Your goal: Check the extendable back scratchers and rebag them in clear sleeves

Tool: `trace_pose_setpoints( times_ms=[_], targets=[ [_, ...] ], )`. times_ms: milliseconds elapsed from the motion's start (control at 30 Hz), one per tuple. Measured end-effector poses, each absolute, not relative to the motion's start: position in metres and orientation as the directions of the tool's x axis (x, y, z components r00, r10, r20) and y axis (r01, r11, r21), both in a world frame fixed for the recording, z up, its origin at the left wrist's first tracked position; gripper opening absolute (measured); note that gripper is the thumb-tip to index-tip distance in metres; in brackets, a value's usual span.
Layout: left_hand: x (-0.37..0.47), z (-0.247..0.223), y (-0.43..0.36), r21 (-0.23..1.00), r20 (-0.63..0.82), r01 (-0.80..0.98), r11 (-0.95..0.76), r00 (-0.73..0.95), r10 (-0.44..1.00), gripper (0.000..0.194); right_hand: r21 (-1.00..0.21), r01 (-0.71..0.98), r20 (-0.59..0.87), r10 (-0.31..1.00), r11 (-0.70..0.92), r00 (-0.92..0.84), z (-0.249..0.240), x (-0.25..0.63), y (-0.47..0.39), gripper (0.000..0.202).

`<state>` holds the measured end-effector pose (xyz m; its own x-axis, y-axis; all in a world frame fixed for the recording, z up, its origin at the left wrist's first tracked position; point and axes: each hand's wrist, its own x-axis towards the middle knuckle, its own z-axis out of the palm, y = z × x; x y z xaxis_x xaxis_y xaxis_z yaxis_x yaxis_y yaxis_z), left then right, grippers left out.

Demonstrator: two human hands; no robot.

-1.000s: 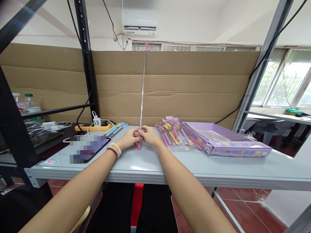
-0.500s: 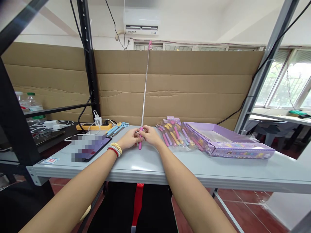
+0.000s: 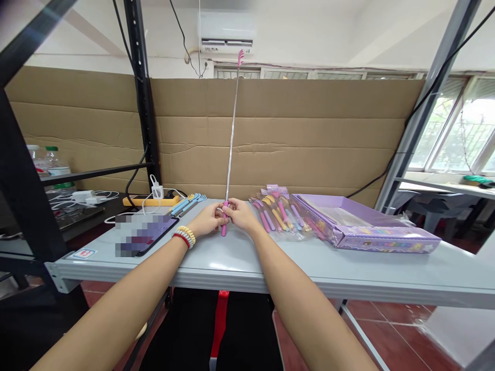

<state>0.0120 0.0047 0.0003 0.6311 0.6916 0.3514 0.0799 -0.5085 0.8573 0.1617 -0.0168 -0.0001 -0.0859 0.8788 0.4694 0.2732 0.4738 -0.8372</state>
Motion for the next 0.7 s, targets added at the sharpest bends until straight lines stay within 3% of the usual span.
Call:
trace_pose_setpoints(
  times_ms=[700],
  targets=[
    [0.0122, 0.0027, 0.0005, 0.858, 0.341, 0.101, -0.504, 0.622, 0.705, 0.022, -0.816, 0.294, 0.491, 0.866, 0.497, -0.100, 0.0004, 0.1614, -0.0155, 0.035]
  ],
)
